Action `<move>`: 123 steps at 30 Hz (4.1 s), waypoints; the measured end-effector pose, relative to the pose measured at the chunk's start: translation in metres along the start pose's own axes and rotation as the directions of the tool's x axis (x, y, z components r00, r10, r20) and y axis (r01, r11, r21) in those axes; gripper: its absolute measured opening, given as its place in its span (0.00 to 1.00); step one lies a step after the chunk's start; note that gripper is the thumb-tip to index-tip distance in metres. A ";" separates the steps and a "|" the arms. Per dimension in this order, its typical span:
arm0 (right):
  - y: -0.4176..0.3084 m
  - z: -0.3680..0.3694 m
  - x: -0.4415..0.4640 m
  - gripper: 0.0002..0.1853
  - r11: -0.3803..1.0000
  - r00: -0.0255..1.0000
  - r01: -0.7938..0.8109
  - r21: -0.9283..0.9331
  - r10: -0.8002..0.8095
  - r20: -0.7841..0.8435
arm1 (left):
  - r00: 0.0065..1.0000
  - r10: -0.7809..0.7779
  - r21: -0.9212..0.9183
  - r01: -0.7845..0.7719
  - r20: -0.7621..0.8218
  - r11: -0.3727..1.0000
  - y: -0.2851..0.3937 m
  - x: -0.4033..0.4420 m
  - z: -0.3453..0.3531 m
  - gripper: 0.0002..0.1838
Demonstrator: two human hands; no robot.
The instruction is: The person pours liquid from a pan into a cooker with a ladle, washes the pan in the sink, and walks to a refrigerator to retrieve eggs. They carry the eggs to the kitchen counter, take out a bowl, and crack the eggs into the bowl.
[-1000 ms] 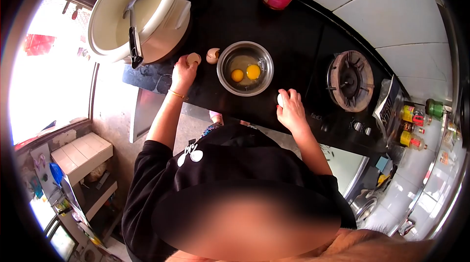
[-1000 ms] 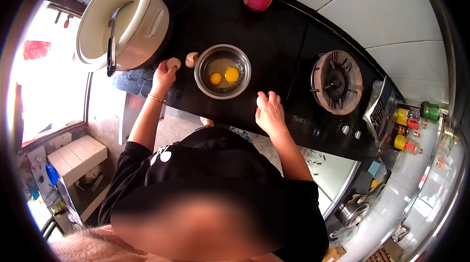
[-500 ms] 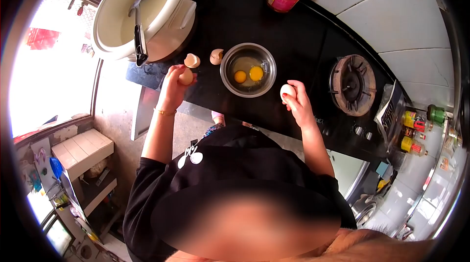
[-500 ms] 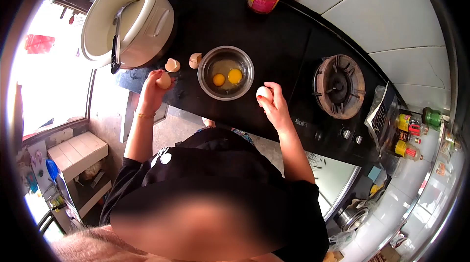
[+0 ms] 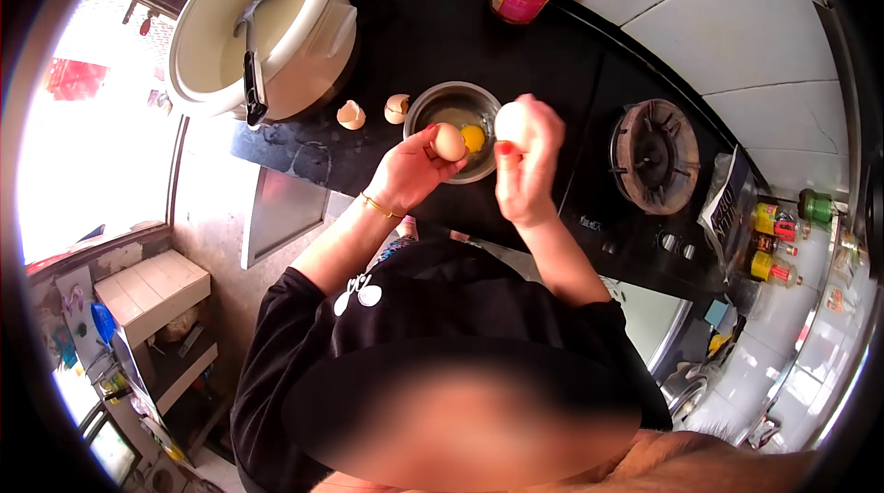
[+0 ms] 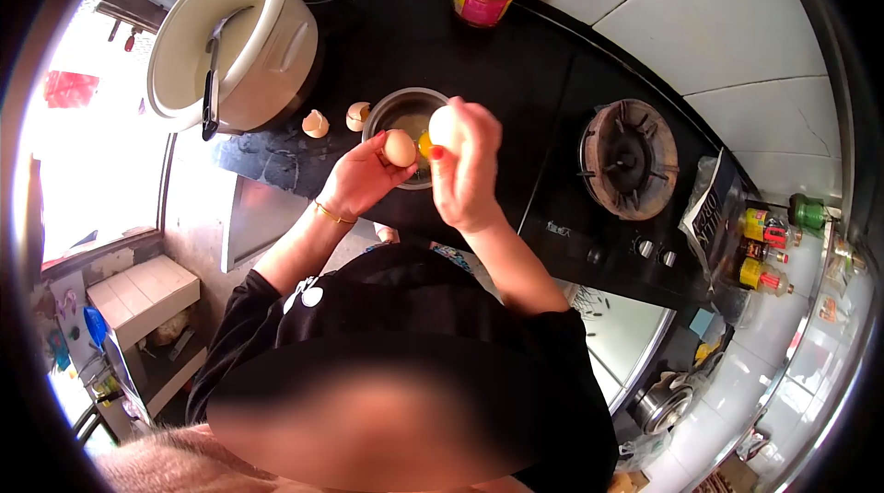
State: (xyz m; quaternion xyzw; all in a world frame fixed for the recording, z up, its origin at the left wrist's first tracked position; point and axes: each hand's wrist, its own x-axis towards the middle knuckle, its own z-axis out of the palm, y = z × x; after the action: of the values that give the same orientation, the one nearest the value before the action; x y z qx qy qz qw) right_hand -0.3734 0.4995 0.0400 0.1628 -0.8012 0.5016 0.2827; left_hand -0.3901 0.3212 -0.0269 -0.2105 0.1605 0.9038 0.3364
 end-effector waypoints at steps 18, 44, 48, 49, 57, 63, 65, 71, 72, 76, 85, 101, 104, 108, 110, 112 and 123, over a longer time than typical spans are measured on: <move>0.033 0.003 -0.014 0.22 0.150 0.640 -0.688 0.710 0.586 0.497 | 0.998 0.045 0.091 -0.042 -0.032 0.995 0.010 -0.008 0.000 0.20; 0.025 0.017 -0.002 0.18 0.461 0.564 -0.818 0.344 0.524 0.639 | 0.859 0.338 0.923 -0.354 0.384 -0.150 0.024 -0.021 0.044 0.22; 0.033 0.023 -0.007 0.21 0.916 0.829 -0.392 0.087 0.310 0.465 | 0.823 0.377 0.900 -0.342 0.425 -0.269 0.019 -0.018 0.037 0.21; 0.029 0.023 -0.005 0.21 0.903 0.810 -0.424 0.062 0.348 0.473 | 0.819 0.380 0.896 -0.334 0.429 -0.293 0.018 -0.018 0.036 0.21; 0.041 0.033 -0.014 0.19 0.905 0.785 -0.425 0.021 0.358 0.506 | 0.780 0.372 0.838 -0.336 0.504 -0.431 0.011 -0.015 0.030 0.18; 0.043 0.044 -0.016 0.17 0.890 0.792 -0.455 0.031 0.388 0.470 | 0.744 0.386 0.803 -0.331 0.545 -0.496 0.009 -0.009 0.026 0.16; 0.044 0.047 -0.017 0.16 0.884 0.791 -0.466 0.027 0.403 0.459 | 0.748 0.402 0.820 -0.328 0.529 -0.468 0.008 -0.007 0.025 0.15; 0.047 0.051 -0.019 0.15 0.875 0.800 -0.480 0.058 0.410 0.438 | 0.845 0.409 0.913 -0.201 0.345 -0.354 0.010 -0.007 0.030 0.18; 0.048 0.052 -0.019 0.15 0.877 0.805 -0.477 0.059 0.408 0.431 | 0.842 0.402 0.906 -0.211 0.360 -0.368 0.011 -0.005 0.027 0.18; 0.049 0.052 -0.018 0.15 0.873 0.803 -0.483 0.063 0.413 0.429 | 0.839 0.395 0.897 -0.220 0.375 -0.383 0.012 -0.003 0.026 0.19; 0.051 0.053 -0.017 0.15 0.869 0.792 -0.494 0.036 0.432 0.432 | 0.817 0.408 0.885 -0.242 0.408 -0.398 0.013 0.000 0.026 0.18; 0.026 0.010 0.020 0.24 0.992 0.817 -0.109 -0.067 0.128 0.562 | 0.761 0.259 0.704 -0.337 0.594 -0.625 0.047 -0.017 0.048 0.18; 0.014 0.001 0.031 0.27 0.995 0.837 0.009 -0.095 0.044 0.545 | 0.724 0.247 0.657 -0.357 0.643 -0.664 0.049 -0.025 0.061 0.20; -0.001 -0.014 0.047 0.30 0.998 0.883 0.012 -0.056 0.015 0.469 | 0.668 0.270 0.632 -0.384 0.693 -0.673 0.054 -0.034 0.077 0.22; -0.014 -0.024 0.053 0.27 0.995 0.887 -0.098 0.006 0.085 0.453 | 0.662 0.287 0.642 -0.385 0.693 -0.663 0.056 -0.041 0.087 0.23; -0.014 -0.025 0.051 0.28 0.972 0.887 -0.212 0.105 0.147 0.438 | 0.651 0.325 0.685 -0.427 0.686 -0.590 0.057 -0.042 0.088 0.23; 0.025 -0.005 0.009 0.22 0.805 0.737 -0.568 0.170 0.406 0.541 | 0.987 0.156 0.754 -0.086 -0.022 0.652 0.042 -0.015 0.022 0.19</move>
State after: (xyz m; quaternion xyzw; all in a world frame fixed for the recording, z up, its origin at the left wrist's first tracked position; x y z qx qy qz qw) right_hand -0.3928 0.5151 0.0292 0.1072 -0.7655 0.6266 -0.0990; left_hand -0.4144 0.2926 0.0056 -0.0803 0.5464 0.7677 0.3249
